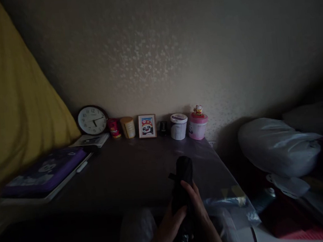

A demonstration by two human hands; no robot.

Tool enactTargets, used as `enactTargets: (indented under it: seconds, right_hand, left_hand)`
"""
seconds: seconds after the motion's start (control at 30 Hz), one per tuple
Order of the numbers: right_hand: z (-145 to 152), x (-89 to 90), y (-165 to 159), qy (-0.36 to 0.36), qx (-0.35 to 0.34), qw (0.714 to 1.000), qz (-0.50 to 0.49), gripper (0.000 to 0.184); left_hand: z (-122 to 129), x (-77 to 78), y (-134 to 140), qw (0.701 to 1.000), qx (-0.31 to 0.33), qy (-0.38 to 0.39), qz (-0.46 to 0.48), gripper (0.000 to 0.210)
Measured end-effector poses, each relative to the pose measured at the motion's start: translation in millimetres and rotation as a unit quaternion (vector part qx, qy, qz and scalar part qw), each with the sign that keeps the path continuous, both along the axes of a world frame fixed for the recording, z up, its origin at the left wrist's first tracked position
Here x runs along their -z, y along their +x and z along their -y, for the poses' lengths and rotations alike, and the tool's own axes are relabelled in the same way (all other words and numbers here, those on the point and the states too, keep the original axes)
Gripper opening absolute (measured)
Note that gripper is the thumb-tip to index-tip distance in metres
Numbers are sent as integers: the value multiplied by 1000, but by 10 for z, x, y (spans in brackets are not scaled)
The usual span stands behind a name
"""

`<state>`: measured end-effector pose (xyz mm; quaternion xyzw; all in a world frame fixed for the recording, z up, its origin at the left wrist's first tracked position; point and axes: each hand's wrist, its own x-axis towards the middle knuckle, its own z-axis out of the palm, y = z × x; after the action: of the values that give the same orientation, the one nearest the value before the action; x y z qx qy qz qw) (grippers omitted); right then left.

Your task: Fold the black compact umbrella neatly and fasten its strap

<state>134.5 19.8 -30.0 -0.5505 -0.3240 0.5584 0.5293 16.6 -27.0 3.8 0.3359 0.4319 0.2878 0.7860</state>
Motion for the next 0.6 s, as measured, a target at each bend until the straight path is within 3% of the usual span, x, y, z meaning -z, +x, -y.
enactTargets:
  seconds: [0.27, 0.43, 0.6]
  right_hand:
    - [-58, -16, -6, 132, 8, 978, 161, 74]
    - [-101, -6, 5, 173, -22, 952, 252, 54]
    - [-143, 1, -1, 199, -14, 937, 287, 31]
  left_hand:
    - [-75, 143, 23, 996, -73, 45, -12, 66]
    - [-111, 195, -4, 993, -88, 79, 27, 71]
    - [-143, 177, -17, 991, -89, 98, -17, 66]
